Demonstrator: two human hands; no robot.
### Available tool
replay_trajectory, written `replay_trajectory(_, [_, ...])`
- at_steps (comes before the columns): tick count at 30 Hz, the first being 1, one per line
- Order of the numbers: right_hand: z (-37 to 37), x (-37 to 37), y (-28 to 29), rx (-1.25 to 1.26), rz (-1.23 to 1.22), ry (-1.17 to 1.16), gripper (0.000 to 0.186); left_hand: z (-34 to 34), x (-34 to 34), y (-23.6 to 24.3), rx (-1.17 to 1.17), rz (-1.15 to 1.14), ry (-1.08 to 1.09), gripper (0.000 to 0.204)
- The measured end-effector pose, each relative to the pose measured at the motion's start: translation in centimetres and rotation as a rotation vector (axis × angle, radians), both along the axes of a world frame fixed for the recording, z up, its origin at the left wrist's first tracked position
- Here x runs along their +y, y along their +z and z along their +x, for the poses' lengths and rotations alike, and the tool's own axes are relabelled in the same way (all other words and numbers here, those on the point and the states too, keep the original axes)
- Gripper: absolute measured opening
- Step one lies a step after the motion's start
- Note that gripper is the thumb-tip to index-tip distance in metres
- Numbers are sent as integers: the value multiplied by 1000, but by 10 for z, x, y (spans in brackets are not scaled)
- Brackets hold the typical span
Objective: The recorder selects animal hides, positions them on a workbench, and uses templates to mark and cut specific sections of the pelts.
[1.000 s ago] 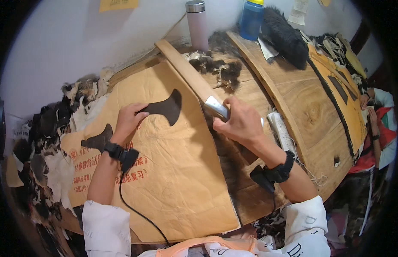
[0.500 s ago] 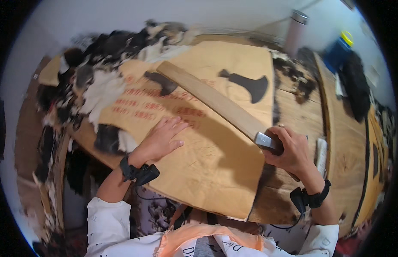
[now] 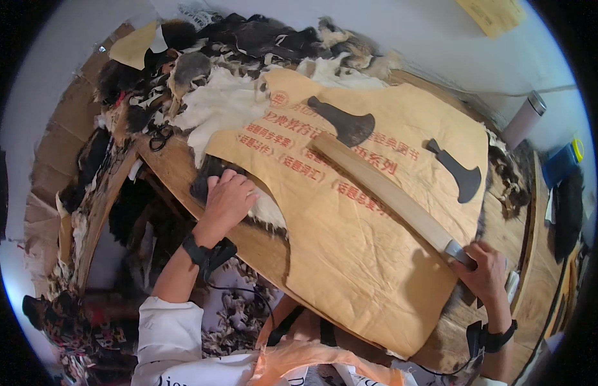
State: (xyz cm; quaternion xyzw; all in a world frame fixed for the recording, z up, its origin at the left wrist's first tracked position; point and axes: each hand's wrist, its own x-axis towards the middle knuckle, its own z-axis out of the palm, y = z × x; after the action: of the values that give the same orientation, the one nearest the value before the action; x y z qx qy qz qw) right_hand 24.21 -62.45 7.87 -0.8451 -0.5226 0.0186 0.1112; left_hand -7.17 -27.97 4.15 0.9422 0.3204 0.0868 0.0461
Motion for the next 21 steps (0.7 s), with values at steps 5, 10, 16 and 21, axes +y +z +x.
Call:
replay_trajectory(5, [-26,67,-9,145,-116,-156,29,-35,23,11,212,218,-11,23])
replay_trajectory(10, [-38,112,-28,246,105,-106,43,-62,29,38,291,112,-33,29])
replay_trajectory(16, [-53,137,-21,239,-14,-216,42,-65,89,68,395,-250,-210,32])
replay_trajectory(21, [-72,164,-26,93,92,-123,20,-1,147,41,-2,-339,-342,26])
